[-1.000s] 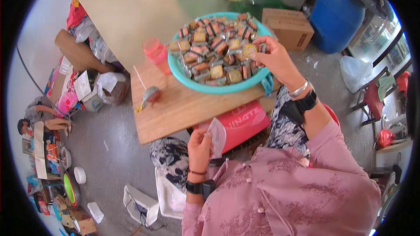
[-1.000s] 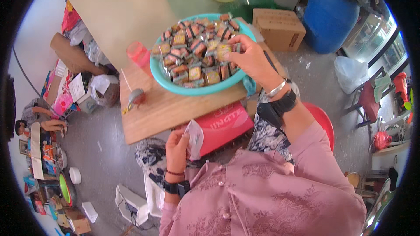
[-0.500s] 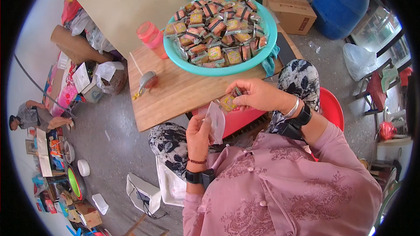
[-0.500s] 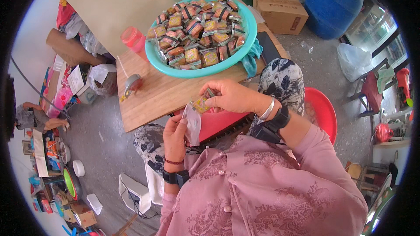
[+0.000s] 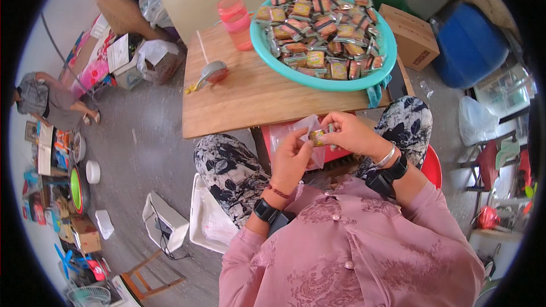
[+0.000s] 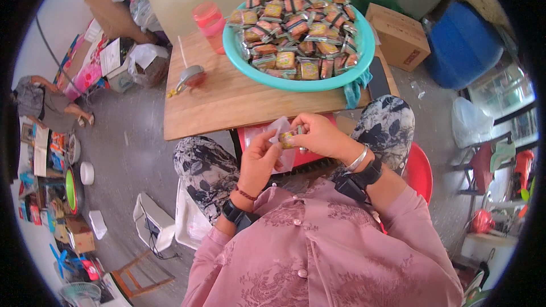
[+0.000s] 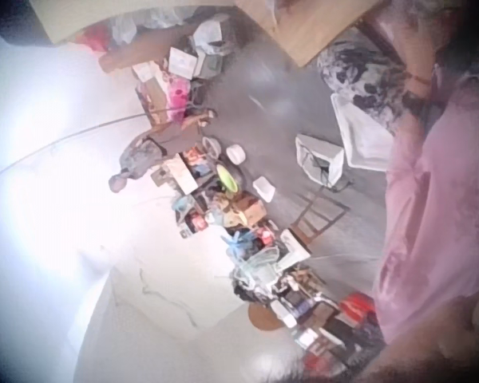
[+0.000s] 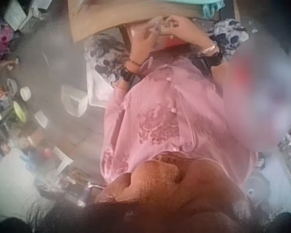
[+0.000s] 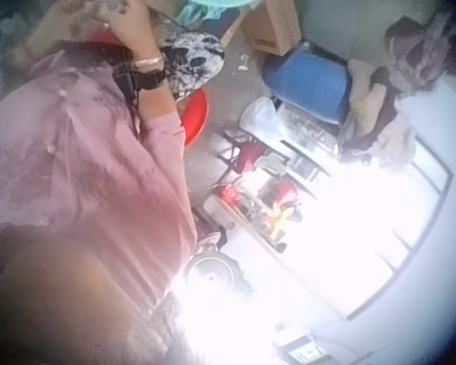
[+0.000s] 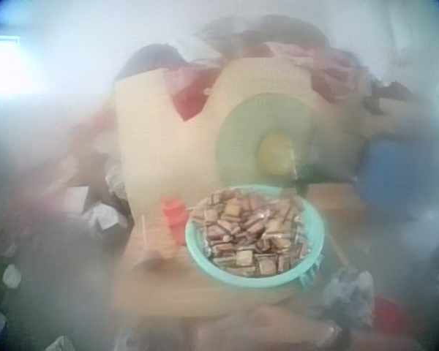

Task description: The person sits on the floor and repeatedly picks small pre-wrapped snack packets from a green basin, places them into clear plastic bags, and sets the filled bags into a red basin. The person handles the packets one at a time and continues the cycle throughout the clip.

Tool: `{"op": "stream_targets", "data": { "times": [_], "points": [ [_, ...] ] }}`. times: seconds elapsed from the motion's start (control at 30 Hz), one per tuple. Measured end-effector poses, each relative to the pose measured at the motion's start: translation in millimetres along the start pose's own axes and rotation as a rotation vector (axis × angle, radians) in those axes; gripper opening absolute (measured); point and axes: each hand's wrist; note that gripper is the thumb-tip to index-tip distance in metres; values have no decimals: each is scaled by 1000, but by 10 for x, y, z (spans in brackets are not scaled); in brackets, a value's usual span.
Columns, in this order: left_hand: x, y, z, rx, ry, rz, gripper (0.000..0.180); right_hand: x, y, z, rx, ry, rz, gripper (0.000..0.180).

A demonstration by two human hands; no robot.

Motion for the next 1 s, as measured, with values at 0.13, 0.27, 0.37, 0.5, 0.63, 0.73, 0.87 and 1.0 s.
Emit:
{"op": "stream_targets", "data": {
  "times": [0.13,0.27,0.37,0.5,0.63,0.73,0.87,1.0],
  "points": [
    [15,-109,156,-89,-49,77,46,-31,25,-163,62,-31,7,27],
    [47,-195,231,-180,-167,79,49,-87,27,-300,37,-75,7,23],
    [45,-210,261,-184,-174,86,51,-122,14,-363,-15,-106,18,21],
    [43,-200,287,-206,-200,102,52,-116,-42,-343,-78,-91,21,17],
    [51,-176,273,-147,-120,97,52,-94,-6,-219,-25,-254,93,15],
    [54,-138,236,-59,-81,92,51,-86,-12,-202,-3,-237,139,14],
    [49,-101,166,-57,-152,121,48,-79,-136,-310,196,48,97,13],
    [33,-44,80,26,-86,169,45,-63,-200,-334,279,143,143,16]
  ]
}}
Point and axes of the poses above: each hand's wrist, its own x-axis away from the middle knuckle, its own y-axis out of the back of the hand, z = x × y, and after that the axes turned 5 degrees about -z, right-handed
